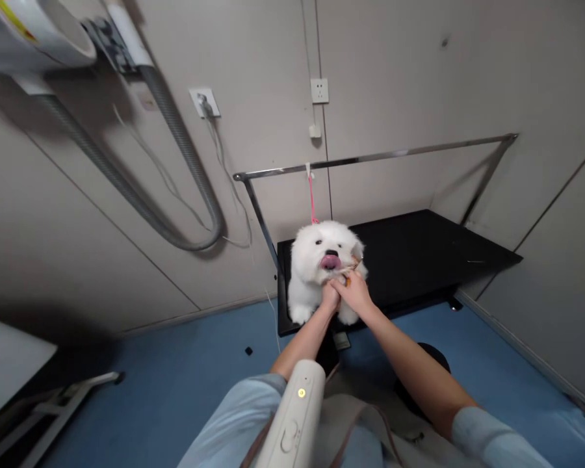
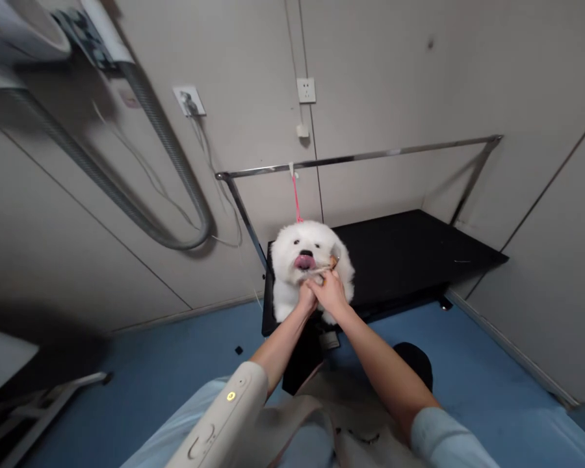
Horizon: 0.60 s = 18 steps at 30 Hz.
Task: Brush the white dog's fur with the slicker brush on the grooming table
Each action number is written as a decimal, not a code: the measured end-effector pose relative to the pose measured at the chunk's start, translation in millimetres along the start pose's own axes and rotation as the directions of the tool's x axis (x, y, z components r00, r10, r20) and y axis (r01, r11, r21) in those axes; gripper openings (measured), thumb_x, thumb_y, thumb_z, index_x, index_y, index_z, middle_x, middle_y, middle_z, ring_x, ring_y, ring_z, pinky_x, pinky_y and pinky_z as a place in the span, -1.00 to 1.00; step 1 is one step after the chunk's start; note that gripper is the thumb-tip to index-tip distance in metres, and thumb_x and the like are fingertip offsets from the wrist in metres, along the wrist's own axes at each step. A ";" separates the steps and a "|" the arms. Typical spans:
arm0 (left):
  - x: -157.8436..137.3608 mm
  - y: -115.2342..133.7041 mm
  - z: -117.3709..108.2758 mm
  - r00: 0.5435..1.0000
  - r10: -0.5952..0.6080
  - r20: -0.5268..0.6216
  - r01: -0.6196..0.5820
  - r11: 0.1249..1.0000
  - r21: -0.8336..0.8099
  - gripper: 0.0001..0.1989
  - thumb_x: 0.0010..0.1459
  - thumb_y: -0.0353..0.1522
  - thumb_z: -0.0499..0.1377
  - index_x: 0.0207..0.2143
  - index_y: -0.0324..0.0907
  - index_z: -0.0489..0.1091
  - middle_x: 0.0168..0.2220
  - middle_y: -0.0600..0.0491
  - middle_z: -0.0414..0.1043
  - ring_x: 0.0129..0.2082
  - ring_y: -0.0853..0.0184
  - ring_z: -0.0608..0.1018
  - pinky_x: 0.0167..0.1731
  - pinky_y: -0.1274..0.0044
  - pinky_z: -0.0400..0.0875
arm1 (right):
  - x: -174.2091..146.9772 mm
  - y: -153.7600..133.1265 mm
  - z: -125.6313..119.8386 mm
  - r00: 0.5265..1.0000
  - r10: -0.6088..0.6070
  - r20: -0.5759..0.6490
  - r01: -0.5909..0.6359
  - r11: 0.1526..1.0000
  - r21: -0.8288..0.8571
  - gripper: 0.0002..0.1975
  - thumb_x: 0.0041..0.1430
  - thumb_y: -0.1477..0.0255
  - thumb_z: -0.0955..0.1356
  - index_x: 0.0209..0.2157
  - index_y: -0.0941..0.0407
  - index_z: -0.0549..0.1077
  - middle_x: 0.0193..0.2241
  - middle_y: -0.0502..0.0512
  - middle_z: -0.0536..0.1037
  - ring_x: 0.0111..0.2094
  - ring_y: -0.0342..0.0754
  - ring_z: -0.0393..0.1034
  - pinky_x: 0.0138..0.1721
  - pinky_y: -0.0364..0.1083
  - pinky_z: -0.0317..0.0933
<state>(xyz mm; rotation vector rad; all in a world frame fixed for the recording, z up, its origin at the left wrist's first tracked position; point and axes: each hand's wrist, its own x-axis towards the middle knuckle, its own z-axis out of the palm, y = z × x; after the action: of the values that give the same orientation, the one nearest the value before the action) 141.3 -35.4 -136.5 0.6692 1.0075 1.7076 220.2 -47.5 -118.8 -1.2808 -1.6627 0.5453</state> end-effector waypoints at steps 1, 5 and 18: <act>7.9 5.0 0.3 1.000 0.013 -0.008 -0.013 0.999 0.047 -0.68 0.16 -0.69 0.05 -0.56 -0.24 0.36 -0.52 0.07 0.36 -0.44 0.41 0.39 -0.25 0.56 0.36 | 9.0 -1.8 5.3 1.000 -0.016 0.011 0.017 0.999 -0.029 -0.77 0.13 0.20 0.37 -0.33 0.08 0.48 -0.33 0.14 0.48 -0.21 0.11 0.41 -0.12 0.05 0.30; 37.8 19.8 1.5 0.998 0.055 0.013 -0.057 0.963 0.265 -0.59 0.23 -0.66 0.06 -0.65 -0.23 0.33 -0.58 0.05 0.30 -0.49 0.41 0.29 -0.35 0.56 0.29 | 38.8 0.4 19.7 0.998 -0.052 -0.035 0.050 0.997 -0.053 -0.73 0.26 0.34 0.22 -0.46 0.08 0.44 -0.42 0.14 0.48 -0.29 0.07 0.39 -0.19 0.00 0.28; 71.1 34.0 -6.6 0.927 -0.079 0.367 -0.233 0.645 0.728 -0.53 0.38 -0.34 -0.08 -0.65 -0.16 0.16 -0.65 0.13 0.15 -0.58 0.42 0.21 -0.50 0.54 0.17 | 80.2 29.3 27.0 0.970 -0.174 -0.169 0.175 0.985 -0.009 -0.60 0.17 0.34 0.28 -0.74 0.05 0.30 -0.72 0.08 0.35 -0.54 -0.03 0.29 -0.41 -0.06 0.13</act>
<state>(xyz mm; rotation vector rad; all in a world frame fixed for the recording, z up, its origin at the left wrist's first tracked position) 95.1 24.1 -112.2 1.5482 1.4351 1.0815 210.1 41.4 -122.3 -1.1303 -1.6100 0.3256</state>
